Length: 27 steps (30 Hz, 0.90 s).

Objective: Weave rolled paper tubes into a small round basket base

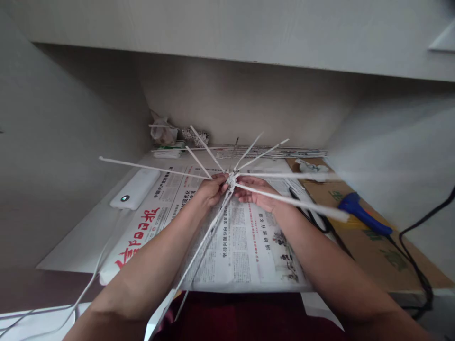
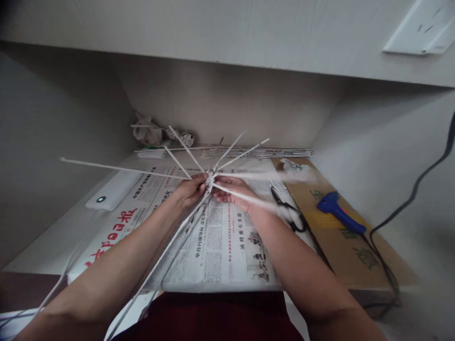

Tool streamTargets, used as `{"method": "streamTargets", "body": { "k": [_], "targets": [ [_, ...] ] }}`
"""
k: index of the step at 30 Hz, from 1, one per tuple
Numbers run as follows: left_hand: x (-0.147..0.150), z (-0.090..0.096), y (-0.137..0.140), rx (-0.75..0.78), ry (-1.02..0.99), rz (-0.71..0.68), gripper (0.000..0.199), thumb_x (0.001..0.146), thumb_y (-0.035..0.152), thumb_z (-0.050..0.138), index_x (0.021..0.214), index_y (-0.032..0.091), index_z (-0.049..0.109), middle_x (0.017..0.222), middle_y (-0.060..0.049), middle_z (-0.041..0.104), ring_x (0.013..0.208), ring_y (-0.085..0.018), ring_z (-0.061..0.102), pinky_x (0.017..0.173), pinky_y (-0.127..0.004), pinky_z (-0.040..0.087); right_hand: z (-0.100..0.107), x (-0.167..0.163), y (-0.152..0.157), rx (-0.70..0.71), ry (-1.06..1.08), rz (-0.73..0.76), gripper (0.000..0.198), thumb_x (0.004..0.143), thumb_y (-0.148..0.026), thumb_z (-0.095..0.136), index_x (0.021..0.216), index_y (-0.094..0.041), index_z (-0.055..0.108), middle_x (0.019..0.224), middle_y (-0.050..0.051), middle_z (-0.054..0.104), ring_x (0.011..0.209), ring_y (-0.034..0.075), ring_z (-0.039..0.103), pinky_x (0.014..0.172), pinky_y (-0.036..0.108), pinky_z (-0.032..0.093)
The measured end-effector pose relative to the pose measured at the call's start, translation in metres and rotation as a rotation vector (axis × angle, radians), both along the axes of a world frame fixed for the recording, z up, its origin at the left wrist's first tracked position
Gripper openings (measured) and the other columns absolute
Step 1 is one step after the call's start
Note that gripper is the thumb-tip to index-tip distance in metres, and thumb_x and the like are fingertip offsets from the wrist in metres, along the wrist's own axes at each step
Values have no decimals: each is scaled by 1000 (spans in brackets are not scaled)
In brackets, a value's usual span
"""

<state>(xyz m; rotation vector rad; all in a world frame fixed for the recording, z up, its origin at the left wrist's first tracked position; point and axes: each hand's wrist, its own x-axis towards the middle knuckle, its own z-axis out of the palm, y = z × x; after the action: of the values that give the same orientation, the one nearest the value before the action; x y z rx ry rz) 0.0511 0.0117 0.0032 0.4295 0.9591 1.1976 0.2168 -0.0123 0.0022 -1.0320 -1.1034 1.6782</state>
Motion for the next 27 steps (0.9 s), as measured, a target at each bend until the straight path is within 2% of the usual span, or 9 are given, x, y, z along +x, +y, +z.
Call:
{"method": "streamTargets", "body": {
  "k": [2, 6, 9, 12, 16, 20, 22, 24, 27],
  "targets": [
    [0, 0, 2, -22, -62, 14, 17, 78, -3, 63, 68, 11, 63, 60, 0, 62, 49, -4, 55, 44, -10, 48, -3, -2, -2, 30, -12, 29, 42, 65, -31, 86, 102, -16, 72, 85, 7, 74, 69, 16, 70, 58, 24, 58],
    [4, -4, 2, -33, -102, 62, 23, 83, -4, 57, 67, 11, 63, 63, -1, 62, 55, -5, 58, 53, -11, 52, -10, -17, -9, 130, -77, -65, 47, 63, -35, 87, 104, -20, 71, 85, 3, 72, 68, 14, 67, 53, 22, 55],
    [10, -8, -2, 5, -84, 43, 22, 81, -2, 62, 65, 12, 62, 65, 0, 62, 58, -6, 59, 55, -12, 53, -15, -28, -13, 213, -200, -179, 40, 69, -49, 79, 94, -20, 71, 74, 0, 68, 60, 12, 62, 46, 19, 48],
    [15, -10, -7, 13, -30, -15, 18, 77, -1, 69, 66, 12, 62, 67, 0, 64, 60, -6, 61, 55, -12, 53, -21, -31, -11, 235, -270, -326, 41, 73, -59, 71, 79, -19, 68, 58, -3, 59, 49, 10, 52, 41, 20, 40],
    [16, -12, -11, 44, 32, -146, 13, 72, 5, 76, 76, 13, 66, 64, 1, 61, 51, -7, 55, 40, -13, 45, -25, -29, -5, 211, -122, -473, 40, 69, -57, 75, 74, -18, 65, 58, -3, 59, 48, 10, 51, 43, 21, 39],
    [15, -13, -13, 148, 96, -194, 14, 70, 9, 79, 76, 11, 67, 61, 1, 59, 44, -5, 48, 30, -12, 30, -20, -30, -4, 104, 61, -460, 40, 57, -46, 85, 72, -16, 64, 56, -2, 61, 47, 12, 53, 44, 24, 40],
    [15, -13, -14, 176, 155, -203, 15, 69, 12, 80, 75, 11, 66, 60, 2, 58, 43, -4, 47, 29, -12, 27, -16, -28, -3, 77, 111, -456, 39, 53, -40, 87, 70, -15, 63, 57, 0, 63, 50, 14, 57, 48, 26, 44],
    [12, -10, -15, 196, 203, -228, 16, 68, 13, 81, 77, 12, 67, 60, 1, 60, 45, -6, 51, 31, -12, 30, -13, -23, 0, 74, 108, -468, 36, 52, -36, 87, 67, -15, 61, 55, 0, 63, 50, 14, 57, 50, 27, 46],
    [6, -4, -18, 234, 172, -362, 29, 66, 7, 81, 92, 13, 70, 76, -3, 69, 61, -11, 64, 45, -15, 49, -10, -7, 10, 72, 53, -463, 32, 56, -33, 85, 63, -16, 59, 52, 0, 61, 47, 13, 54, 47, 26, 43]
  ]
}}
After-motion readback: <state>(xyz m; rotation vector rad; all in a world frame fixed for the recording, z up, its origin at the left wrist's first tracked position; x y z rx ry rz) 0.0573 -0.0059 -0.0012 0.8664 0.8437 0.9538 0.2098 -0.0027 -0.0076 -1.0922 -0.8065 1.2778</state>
